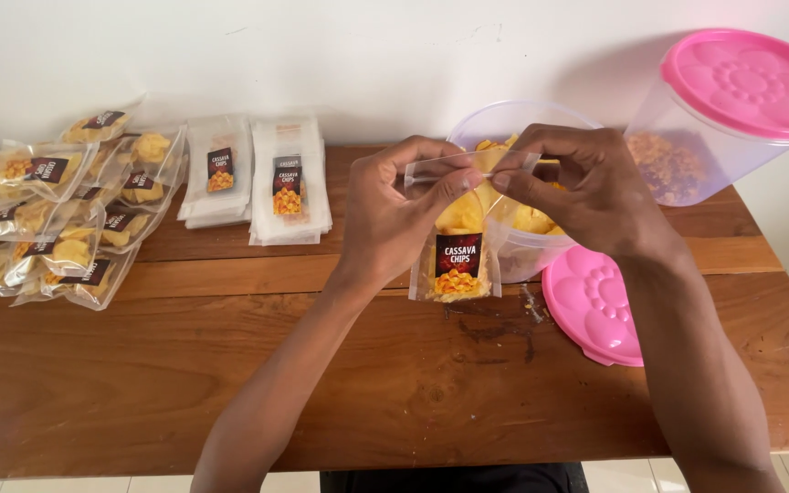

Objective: Manually filling small plastic bags with cassava chips from a large container and sealing them.

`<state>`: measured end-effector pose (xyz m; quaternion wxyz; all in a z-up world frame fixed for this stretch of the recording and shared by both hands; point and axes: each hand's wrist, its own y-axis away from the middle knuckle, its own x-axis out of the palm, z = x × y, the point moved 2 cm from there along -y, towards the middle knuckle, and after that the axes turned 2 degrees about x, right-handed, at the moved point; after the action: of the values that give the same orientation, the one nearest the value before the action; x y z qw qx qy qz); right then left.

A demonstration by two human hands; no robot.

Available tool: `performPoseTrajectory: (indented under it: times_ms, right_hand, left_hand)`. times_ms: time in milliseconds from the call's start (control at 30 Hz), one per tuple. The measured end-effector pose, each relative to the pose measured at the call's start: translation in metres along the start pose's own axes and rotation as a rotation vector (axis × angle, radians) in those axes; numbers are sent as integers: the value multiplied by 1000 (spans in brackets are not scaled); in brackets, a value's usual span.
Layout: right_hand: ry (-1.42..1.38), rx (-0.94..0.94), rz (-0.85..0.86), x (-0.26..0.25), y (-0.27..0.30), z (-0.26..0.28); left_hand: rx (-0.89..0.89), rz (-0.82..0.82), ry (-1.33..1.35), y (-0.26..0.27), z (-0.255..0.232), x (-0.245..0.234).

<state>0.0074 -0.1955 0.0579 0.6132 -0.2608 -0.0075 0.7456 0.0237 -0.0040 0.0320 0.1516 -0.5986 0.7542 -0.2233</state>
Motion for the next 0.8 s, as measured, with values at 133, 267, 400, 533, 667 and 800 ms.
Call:
performPoseTrajectory:
  times_ms: [133, 267, 400, 533, 667, 800]
  right_hand:
    - [-22, 7, 12, 2, 1, 0]
    - [-26, 19, 15, 4, 1, 0]
    - [-5, -3, 60, 4, -1, -4]
    - [81, -41, 81, 5, -2, -8]
    - [84, -131, 86, 2, -1, -1]
    - [-31, -88, 34, -6, 3, -5]
  left_hand:
    - [5, 14, 7, 1, -1, -1]
    - [-11, 37, 0, 1, -1, -2]
    - [49, 110, -69, 0, -2, -4]
    - [41, 135, -62, -1, 3, -1]
    - [105, 124, -85, -1, -6, -3]
    - [128, 187, -93, 1, -7, -3]
